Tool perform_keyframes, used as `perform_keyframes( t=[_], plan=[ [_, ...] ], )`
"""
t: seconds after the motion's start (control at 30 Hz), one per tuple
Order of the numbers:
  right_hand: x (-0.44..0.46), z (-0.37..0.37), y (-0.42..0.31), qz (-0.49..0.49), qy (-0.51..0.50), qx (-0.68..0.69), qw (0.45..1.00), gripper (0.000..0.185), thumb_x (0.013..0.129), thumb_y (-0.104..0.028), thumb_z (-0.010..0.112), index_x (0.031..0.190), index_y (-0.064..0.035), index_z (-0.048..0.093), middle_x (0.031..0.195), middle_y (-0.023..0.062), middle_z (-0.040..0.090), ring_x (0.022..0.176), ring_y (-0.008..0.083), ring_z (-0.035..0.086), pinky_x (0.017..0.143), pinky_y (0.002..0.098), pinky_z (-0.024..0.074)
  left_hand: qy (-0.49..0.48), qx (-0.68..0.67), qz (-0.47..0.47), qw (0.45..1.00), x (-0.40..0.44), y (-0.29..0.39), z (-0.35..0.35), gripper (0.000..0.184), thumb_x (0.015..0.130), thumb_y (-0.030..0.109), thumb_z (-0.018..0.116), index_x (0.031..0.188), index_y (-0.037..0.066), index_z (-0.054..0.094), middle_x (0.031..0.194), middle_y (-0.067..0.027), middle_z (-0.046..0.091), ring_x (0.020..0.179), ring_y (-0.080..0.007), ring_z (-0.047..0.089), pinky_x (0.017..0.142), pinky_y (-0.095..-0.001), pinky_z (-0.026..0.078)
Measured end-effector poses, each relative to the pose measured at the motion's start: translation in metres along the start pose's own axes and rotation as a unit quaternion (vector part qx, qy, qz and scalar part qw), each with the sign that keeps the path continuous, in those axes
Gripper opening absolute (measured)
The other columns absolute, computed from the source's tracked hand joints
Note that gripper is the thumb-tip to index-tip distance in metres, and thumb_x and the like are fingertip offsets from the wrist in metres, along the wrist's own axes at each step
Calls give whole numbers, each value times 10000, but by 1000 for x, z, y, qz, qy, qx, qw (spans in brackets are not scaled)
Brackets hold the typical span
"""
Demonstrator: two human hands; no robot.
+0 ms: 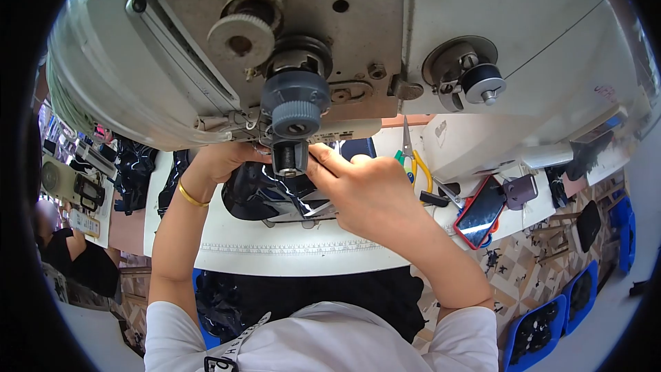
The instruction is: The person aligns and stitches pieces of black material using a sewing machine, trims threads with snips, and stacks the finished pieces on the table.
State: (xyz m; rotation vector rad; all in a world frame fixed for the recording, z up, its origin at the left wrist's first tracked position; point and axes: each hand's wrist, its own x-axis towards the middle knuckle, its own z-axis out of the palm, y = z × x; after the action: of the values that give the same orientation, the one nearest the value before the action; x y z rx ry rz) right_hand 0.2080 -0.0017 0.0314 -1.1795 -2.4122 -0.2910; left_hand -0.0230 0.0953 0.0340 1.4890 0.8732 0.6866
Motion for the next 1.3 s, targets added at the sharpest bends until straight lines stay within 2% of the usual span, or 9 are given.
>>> perform_keyframes(
  t=[0.2, 0.23, 0.57, 0.7, 0.83, 0.87, 1.03, 1.13, 1.3],
  plan=[
    [5, 4, 21, -1, 22, 29, 999, 719, 587, -20, 645, 1267, -251, 604, 841, 3, 679, 607, 194, 625, 519, 318, 453, 29, 140, 81, 986, -12, 8, 11, 404, 703, -35, 771, 1081, 31, 644, 997, -20, 648, 927, -118, 580, 827, -276, 506],
    [6, 2, 24, -16, 26, 43, 999, 471, 653, -37, 641, 1114, -132, 643, 898, 16, 684, 653, 204, 646, 560, 318, 488, 36, 131, 87, 987, -12, 8, 13, 405, 696, -21, 783, 1074, 30, 647, 982, -16, 650, 919, -118, 579, 824, -279, 504],
    [8, 4, 29, -23, 12, 24, 999, 503, 609, -44, 648, 1104, -127, 622, 839, 27, 665, 661, 219, 641, 562, 329, 483, 78, 239, 56, 966, -16, 15, 11, 480, 644, 173, 869, 1045, 28, 649, 977, -69, 668, 923, -180, 600, 830, -309, 476],
    [5, 20, 31, -26, 60, 59, 996, 500, 576, -34, 641, 1070, -103, 610, 840, 41, 652, 675, 233, 635, 563, 339, 483, 419, 481, 349, 687, -38, -42, 35, 606, 575, 317, 891, 1051, 85, 597, 1015, -87, 592, 1025, -302, 522, 879, -410, 413],
    [6, 17, 26, -5, 46, 80, 996, 480, 569, -17, 633, 1042, -82, 587, 821, 41, 630, 686, 242, 628, 567, 352, 486, 367, 519, 401, 660, -34, -69, 89, 640, 526, 324, 854, 1049, 106, 556, 1100, -76, 546, 1053, -311, 491, 919, -443, 341],
    [6, 20, 25, -1, 80, 88, 993, 836, 521, 38, 601, 1307, -244, 570, 733, 13, 605, 540, 191, 546, 522, 317, 458, 373, 526, 405, 648, -26, -76, 89, 658, 500, 306, 838, 1059, 113, 547, 1133, -81, 533, 1050, -315, 495, 936, -447, 317],
    [6, 22, 30, -21, 92, 59, 994, 833, 515, 28, 611, 1295, -264, 585, 672, 7, 577, 515, 172, 528, 487, 304, 429, 318, 508, 425, 678, -46, -46, 94, 432, 562, 61, 664, 988, -7, 666, 918, -103, 596, 850, -284, 577, 657, -352, 466],
    [5, 20, 35, -4, 20, 34, 999, 523, 573, -20, 658, 1085, -118, 603, 759, 16, 629, 648, 218, 628, 523, 339, 446, 295, 537, 396, 684, -50, -38, 97, 437, 582, 16, 636, 1018, -15, 659, 926, -114, 598, 822, -273, 571, 655, -354, 461],
    [6, 20, 35, -5, 48, 22, 999, 523, 587, -53, 679, 1097, -154, 624, 692, -9, 620, 616, 206, 612, 562, 351, 427, 284, 576, 375, 668, -52, -31, 100, 437, 595, -22, 622, 1032, -42, 642, 905, -124, 600, 814, -270, 566, 647, -366, 457]
  ],
)
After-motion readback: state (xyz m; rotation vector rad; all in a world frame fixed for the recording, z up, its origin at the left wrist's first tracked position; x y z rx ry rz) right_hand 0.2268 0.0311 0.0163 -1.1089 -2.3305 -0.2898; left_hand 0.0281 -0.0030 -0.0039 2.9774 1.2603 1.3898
